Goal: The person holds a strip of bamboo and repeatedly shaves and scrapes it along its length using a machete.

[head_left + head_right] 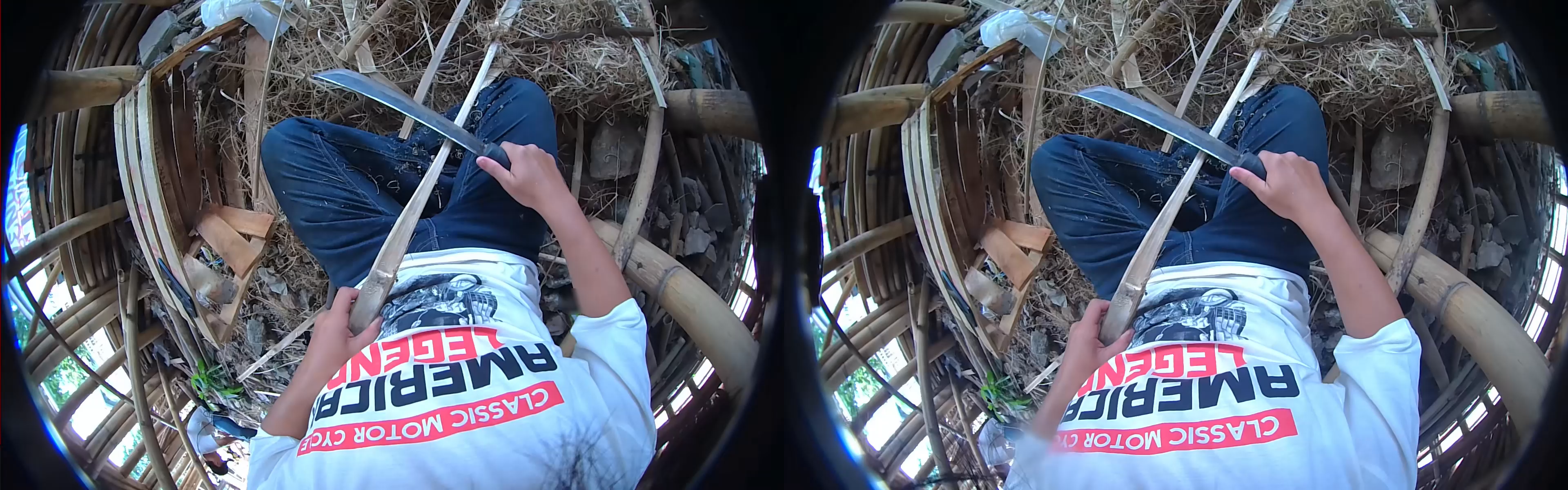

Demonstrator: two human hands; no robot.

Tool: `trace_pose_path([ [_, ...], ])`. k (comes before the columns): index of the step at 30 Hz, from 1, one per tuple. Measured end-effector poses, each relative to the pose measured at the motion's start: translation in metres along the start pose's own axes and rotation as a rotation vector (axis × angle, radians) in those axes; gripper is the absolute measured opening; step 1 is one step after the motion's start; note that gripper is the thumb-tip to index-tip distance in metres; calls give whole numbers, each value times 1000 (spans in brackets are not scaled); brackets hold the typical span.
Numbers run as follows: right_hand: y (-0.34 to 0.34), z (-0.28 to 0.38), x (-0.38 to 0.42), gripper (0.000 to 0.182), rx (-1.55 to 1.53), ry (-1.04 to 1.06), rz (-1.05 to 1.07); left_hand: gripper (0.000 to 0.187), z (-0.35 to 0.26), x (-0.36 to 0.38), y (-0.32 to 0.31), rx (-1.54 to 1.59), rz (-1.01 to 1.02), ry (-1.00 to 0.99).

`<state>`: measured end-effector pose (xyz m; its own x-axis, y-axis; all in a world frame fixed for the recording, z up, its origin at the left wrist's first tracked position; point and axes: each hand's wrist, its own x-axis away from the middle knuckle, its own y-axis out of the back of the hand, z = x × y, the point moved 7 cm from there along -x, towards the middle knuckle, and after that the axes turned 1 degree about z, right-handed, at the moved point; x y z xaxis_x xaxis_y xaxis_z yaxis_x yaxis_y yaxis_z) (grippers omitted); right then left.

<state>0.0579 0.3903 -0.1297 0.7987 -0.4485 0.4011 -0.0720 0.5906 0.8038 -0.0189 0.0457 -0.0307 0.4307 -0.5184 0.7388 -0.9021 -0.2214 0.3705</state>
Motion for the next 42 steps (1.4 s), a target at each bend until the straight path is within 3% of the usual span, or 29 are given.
trace_pose_path([
  [3,5,-4,-2,65,15,-27,-32,43,-1,7,4,-12,-31,-113],
  [7,22,-33,-28,66,58,-106,-114,43,8,33,12,63,11,-3],
  [9,22,-37,-37,67,1,-82,-36,43,16,43,14,67,14,59],
  [11,23,-36,-41,67,141,-62,-53,44,15,47,16,149,0,-9],
  [16,30,-52,-47,68,38,-178,-101,42,20,55,19,87,16,-24],
  [21,43,-69,-67,71,64,-202,-132,45,16,64,35,91,16,124],
  [28,44,-58,-60,71,104,-265,-184,46,21,40,29,55,42,29],
  [33,38,-49,-54,62,174,-277,-198,48,37,23,22,141,185,-1],
  [34,37,-47,-51,55,115,-291,-223,44,37,22,21,199,222,105],
  [39,24,-27,-31,46,-95,-280,-277,35,21,19,31,51,77,29],
  [42,8,2,-7,45,-151,-219,-164,39,11,11,32,-28,-47,1],
])
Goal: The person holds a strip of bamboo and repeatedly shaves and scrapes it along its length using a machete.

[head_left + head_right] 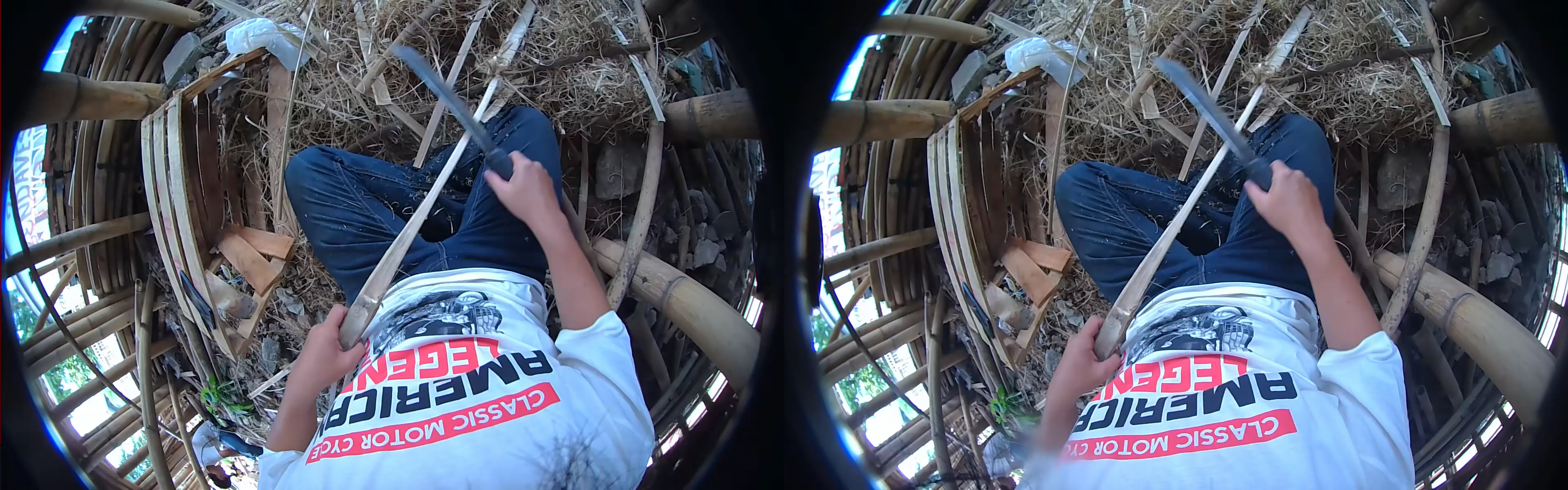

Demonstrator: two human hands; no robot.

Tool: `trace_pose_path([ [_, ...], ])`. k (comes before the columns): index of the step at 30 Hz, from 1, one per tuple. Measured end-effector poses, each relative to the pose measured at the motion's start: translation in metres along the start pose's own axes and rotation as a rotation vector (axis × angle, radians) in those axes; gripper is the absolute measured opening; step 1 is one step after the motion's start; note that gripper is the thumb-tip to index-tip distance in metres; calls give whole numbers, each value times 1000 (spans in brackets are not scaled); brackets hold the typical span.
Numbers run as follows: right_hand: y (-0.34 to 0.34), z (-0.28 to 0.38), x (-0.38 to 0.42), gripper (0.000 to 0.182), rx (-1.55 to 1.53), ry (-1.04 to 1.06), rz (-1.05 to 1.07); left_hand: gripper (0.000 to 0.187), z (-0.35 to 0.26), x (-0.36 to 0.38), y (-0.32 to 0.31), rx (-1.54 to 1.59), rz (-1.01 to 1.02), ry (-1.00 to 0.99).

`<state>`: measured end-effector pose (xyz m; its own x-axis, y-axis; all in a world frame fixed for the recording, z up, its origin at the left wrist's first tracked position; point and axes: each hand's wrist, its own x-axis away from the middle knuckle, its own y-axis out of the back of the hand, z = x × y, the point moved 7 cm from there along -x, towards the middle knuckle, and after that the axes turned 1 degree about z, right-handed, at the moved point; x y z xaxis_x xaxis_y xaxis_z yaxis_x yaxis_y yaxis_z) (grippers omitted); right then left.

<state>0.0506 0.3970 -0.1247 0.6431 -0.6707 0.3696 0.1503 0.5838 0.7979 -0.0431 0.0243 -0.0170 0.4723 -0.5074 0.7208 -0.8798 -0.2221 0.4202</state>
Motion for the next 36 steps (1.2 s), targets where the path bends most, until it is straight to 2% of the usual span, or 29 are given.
trace_pose_path([
  [3,-15,20,34,43,-104,97,120,37,-9,-12,2,-199,-105,-80],
  [5,-18,26,47,40,-305,184,179,36,-4,-19,4,-173,-110,-85],
  [7,-14,28,48,37,-498,187,295,35,-3,-24,11,-49,-43,-63],
  [8,-8,29,45,32,-556,306,216,38,-9,-22,18,-3,-26,-22],
  [9,-9,28,39,32,-532,342,238,37,-1,-21,25,1,-15,1],
  [11,-15,8,21,22,-843,91,292,37,-7,-19,43,-85,-33,-65],
  [12,-18,2,12,17,-911,56,311,37,-4,-17,51,-60,-61,-51],
  [16,-31,-23,-25,27,-1094,-3,322,37,6,-16,57,-75,-16,-93],
  [18,-34,-33,-34,38,-1243,-150,292,38,8,-19,58,-58,20,-105],
  [23,-37,-36,-29,44,-1304,-205,304,40,13,-29,62,39,104,-46],
  [25,-37,-38,-22,46,-1469,-291,417,39,12,-31,62,67,134,-112],
  [26,-36,-45,-24,47,-1504,-293,428,44,16,-31,60,151,179,-32],
  [30,-30,-49,-35,48,-1551,-311,335,44,18,-31,54,215,206,-40],
  [33,-35,-44,-29,48,-1540,-372,373,44,17,-32,55,180,202,-48],
  [36,-26,-50,-26,47,-1462,-304,444,46,19,-36,56,151,195,-69],
])
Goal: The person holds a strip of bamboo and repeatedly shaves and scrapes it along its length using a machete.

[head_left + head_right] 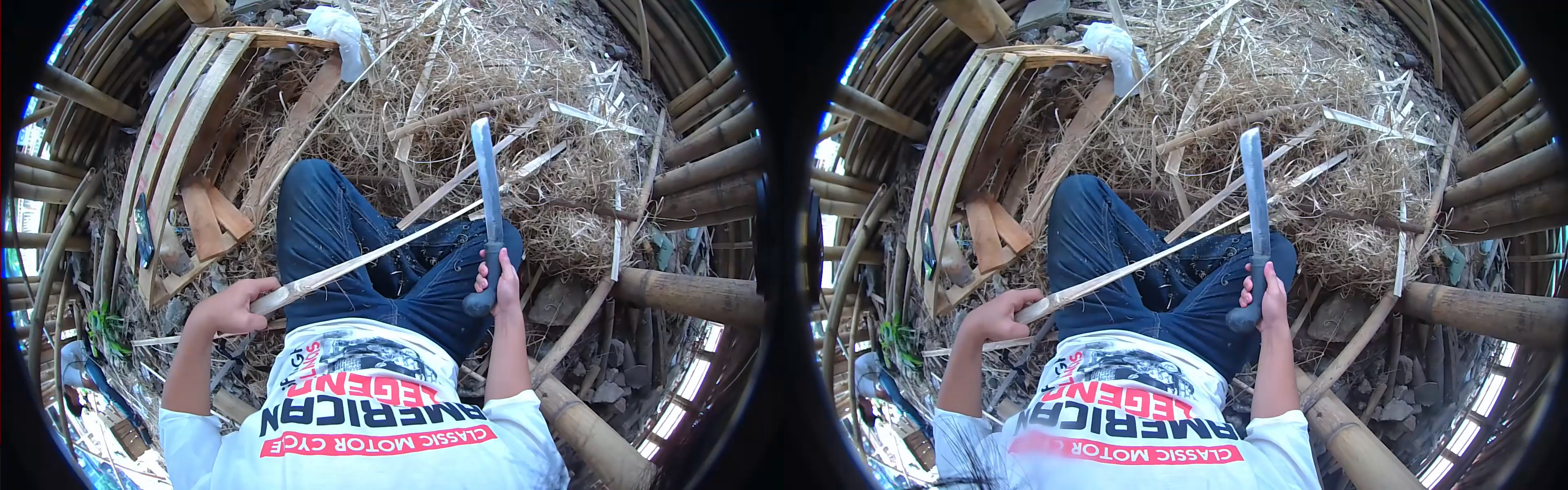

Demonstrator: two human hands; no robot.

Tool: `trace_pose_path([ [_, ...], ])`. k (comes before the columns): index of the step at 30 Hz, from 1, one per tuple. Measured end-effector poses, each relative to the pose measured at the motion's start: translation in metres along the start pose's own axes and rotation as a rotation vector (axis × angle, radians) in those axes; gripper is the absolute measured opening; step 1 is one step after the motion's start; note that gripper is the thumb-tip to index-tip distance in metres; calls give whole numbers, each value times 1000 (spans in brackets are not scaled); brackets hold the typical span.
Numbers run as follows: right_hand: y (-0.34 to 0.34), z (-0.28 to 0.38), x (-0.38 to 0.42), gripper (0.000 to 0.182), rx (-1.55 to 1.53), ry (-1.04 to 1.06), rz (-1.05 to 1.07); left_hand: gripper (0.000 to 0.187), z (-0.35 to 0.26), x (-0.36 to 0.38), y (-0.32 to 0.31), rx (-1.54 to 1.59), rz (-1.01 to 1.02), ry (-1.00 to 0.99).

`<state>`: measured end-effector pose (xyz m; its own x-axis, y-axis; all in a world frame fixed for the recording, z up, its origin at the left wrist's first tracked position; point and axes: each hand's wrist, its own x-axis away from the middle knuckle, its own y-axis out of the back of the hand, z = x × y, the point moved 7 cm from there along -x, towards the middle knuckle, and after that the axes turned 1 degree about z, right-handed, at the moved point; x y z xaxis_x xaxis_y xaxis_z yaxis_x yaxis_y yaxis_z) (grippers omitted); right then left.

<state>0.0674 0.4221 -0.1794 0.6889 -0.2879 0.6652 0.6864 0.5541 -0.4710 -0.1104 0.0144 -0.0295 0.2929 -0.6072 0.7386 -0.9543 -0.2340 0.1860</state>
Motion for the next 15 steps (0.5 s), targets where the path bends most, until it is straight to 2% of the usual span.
trace_pose_path([
  [3,-2,3,-3,47,60,14,9,48,-4,0,-1,-5,-10,-14],
  [6,-2,-6,-7,48,-41,-1,-120,50,4,-1,-4,-3,-12,-38],
  [9,0,-3,0,48,64,-36,3,51,3,-4,1,-24,-10,-44],
  [15,-3,-12,1,47,-45,-94,-65,49,0,-10,-8,17,-7,-31],
])
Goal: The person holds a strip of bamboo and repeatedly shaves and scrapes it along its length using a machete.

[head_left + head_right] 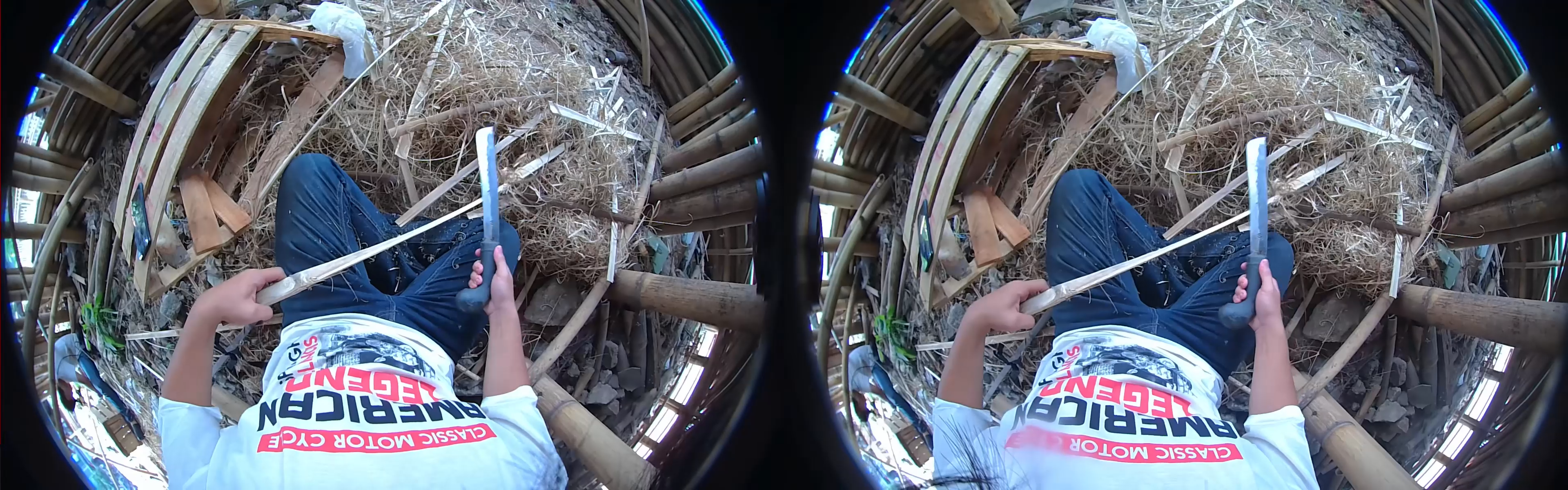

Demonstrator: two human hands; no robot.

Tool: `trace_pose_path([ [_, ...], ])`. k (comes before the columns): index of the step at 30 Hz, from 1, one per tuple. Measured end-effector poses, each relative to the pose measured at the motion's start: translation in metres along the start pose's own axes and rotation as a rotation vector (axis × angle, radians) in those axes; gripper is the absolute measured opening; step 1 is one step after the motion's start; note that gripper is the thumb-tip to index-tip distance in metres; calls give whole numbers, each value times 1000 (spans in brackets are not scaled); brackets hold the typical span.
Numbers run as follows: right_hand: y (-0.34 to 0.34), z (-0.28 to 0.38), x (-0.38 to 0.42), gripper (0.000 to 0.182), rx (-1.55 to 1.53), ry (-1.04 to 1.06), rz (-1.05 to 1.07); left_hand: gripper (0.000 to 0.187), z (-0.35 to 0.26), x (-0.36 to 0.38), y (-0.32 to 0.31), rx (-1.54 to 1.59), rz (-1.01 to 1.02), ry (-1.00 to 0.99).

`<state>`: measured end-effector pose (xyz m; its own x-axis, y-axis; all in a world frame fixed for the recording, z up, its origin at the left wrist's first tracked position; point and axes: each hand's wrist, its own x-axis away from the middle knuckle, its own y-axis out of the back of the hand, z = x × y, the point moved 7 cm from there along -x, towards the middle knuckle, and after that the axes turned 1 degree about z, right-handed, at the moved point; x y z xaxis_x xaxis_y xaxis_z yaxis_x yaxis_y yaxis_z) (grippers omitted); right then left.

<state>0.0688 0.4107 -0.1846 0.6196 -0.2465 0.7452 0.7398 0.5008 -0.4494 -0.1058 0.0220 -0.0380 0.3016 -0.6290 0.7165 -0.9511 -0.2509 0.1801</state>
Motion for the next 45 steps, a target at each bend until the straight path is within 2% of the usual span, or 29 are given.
trace_pose_path([
  [2,-9,-3,8,46,154,-7,49,48,-3,0,3,-27,-1,9],
  [6,-13,3,7,44,171,46,66,46,1,-3,4,11,32,33],
  [8,-13,0,-3,44,65,90,-20,45,4,0,2,44,35,47],
  [14,-9,3,5,45,151,46,1,41,-2,-6,10,-110,25,-67],
  [18,-20,0,0,45,50,69,-15,46,1,-11,5,28,-10,-7],
  [20,-27,-5,4,44,159,18,39,44,4,-13,8,40,40,70],
  [21,-26,-1,6,44,222,31,24,43,1,-12,9,17,24,29],
  [24,-27,3,-2,43,161,105,44,43,-2,-13,7,48,28,-13],
  [27,-35,-8,0,43,137,53,17,43,8,-12,11,89,46,85],
  [28,-35,-8,2,43,174,51,23,43,8,-13,12,83,51,80],
  [30,-30,-3,1,43,192,56,22,43,1,-14,14,-27,8,-58],
  [32,-32,-4,-4,43,104,66,13,43,2,-17,10,-3,26,-38],
  [34,-33,-10,-4,43,57,65,10,44,9,-18,9,70,58,72],
  [36,-35,-15,0,43,124,33,41,43,11,-21,11,74,51,46],
  [38,-28,-8,1,42,159,34,37,42,8,-22,11,-3,23,-88],
  [41,-31,-11,-4,42,52,53,19,39,4,-21,7,73,61,28],
  [45,-36,-14,5,45,175,23,51,39,5,-24,14,-11,65,-28],
])
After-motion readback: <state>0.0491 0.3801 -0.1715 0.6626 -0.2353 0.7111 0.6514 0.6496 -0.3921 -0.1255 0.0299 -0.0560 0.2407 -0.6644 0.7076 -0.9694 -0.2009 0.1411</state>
